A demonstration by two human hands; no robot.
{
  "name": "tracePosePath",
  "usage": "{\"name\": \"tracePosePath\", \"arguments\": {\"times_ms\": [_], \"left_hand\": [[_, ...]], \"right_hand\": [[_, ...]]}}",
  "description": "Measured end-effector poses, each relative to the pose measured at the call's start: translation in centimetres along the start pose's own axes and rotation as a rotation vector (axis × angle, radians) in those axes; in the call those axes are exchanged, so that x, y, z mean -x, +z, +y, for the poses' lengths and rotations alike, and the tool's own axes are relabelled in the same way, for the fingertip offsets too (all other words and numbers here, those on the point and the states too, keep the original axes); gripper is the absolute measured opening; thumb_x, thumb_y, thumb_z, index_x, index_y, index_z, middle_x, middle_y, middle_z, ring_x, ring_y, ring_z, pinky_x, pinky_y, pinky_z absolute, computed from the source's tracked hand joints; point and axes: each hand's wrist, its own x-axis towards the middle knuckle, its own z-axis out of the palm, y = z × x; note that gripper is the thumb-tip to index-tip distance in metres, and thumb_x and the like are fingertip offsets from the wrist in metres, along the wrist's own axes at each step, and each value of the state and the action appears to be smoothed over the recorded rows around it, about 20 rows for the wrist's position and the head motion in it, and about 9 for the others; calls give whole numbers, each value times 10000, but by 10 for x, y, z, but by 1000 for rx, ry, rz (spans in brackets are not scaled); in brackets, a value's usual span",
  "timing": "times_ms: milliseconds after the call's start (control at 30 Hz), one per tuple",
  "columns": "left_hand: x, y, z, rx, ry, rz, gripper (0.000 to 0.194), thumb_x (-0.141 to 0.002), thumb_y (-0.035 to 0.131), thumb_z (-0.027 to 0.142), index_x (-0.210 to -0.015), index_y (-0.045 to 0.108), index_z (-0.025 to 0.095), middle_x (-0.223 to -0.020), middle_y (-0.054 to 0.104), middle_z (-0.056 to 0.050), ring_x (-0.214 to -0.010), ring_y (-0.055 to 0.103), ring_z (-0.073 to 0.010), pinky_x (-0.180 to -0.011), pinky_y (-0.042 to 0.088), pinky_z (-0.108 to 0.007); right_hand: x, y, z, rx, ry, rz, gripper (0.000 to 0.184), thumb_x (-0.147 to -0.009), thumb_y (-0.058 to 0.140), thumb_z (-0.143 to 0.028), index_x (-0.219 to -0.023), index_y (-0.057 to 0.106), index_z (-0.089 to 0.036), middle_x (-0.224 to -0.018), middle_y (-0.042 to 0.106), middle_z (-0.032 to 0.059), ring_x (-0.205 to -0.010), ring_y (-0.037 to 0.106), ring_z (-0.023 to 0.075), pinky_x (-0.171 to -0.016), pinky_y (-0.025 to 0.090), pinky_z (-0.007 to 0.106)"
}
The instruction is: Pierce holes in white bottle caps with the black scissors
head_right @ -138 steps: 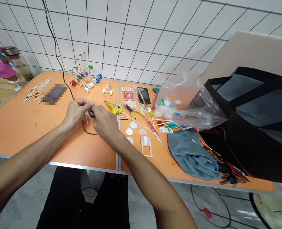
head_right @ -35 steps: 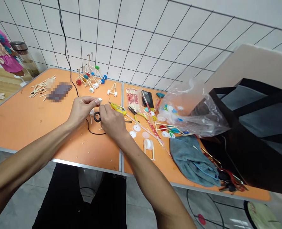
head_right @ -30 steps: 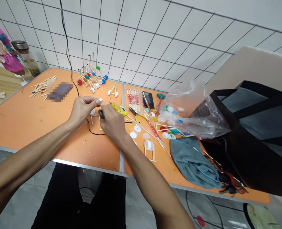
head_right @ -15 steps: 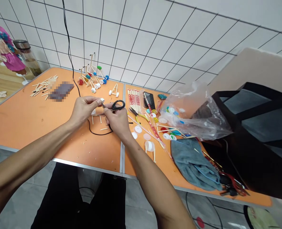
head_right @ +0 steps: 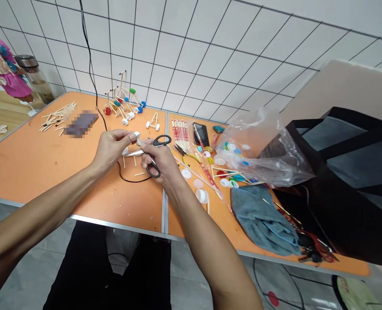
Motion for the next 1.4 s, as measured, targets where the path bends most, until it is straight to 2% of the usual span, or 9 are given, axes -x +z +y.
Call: {"name": "tracePosePath", "arguments": {"times_ms": [133,300,433,600,767,867,1100,1233,1400], "left_hand": [[1,0,1,-16,-11,14,261,-861,930,451,-738,877,228,-825,855,-69,-858,772,-248,-810,601,-344],[0,-1,0,-27,-62,8,257,-865,929,424,-740,874,207,-797,834,-67,-826,753,-232,-800,586,-337],[0,-2,0,-30,-116,10,256,-828,939,429,-748,867,197,-782,826,-58,-806,746,-225,-768,585,-328],[1,-1,1,-59,-58,10,262,-842,899,443,-733,866,207,-777,828,-55,-816,745,-222,-783,588,-324],[3,4,0,21,36,13,269,-859,874,459,-729,865,224,-809,847,-54,-841,763,-223,-862,613,-340],[3,3,0,8,7,19,246,-854,897,434,-739,871,218,-802,841,-54,-830,760,-221,-836,609,-336],[1,0,-2,7,-102,21,221,-831,943,399,-777,886,193,-790,830,-55,-790,739,-208,-769,587,-322],[1,0,-4,-16,-66,20,275,-819,945,458,-751,872,203,-776,827,-54,-796,738,-215,-766,591,-324],[2,1,-3,-1,9,7,275,-858,908,468,-773,871,210,-826,847,-63,-852,775,-228,-832,616,-338]], "right_hand": [[-2,-2,1,-51,34,-12,296,-789,884,-425,-889,672,-244,-570,529,-84,-448,381,94,-468,422,244],[8,5,13,877,-492,195,152,-998,592,-239,-1013,741,-217,-908,782,84,-771,693,227,-666,474,321],[13,7,16,1351,-587,127,284,-997,501,-119,-1083,765,-179,-1051,809,147,-818,697,242,-670,419,350],[5,4,8,549,-321,187,104,-984,628,-324,-962,685,-240,-727,679,16,-658,626,202,-614,472,303],[-6,-10,0,-160,139,-115,331,-749,874,-394,-925,636,-247,-589,543,-95,-465,299,71,-468,369,211],[-5,-8,5,-12,12,-36,284,-818,837,-431,-938,654,-250,-557,514,-92,-468,393,110,-507,430,249],[12,7,18,1267,-604,157,244,-992,520,-135,-1058,746,-199,-1033,807,138,-825,709,243,-698,446,346],[9,8,14,891,-512,202,142,-977,574,-217,-984,715,-220,-903,770,86,-799,698,237,-720,498,333],[-3,-3,4,-6,28,-19,259,-817,814,-421,-899,632,-255,-618,586,-55,-488,383,110,-501,409,252]]}}
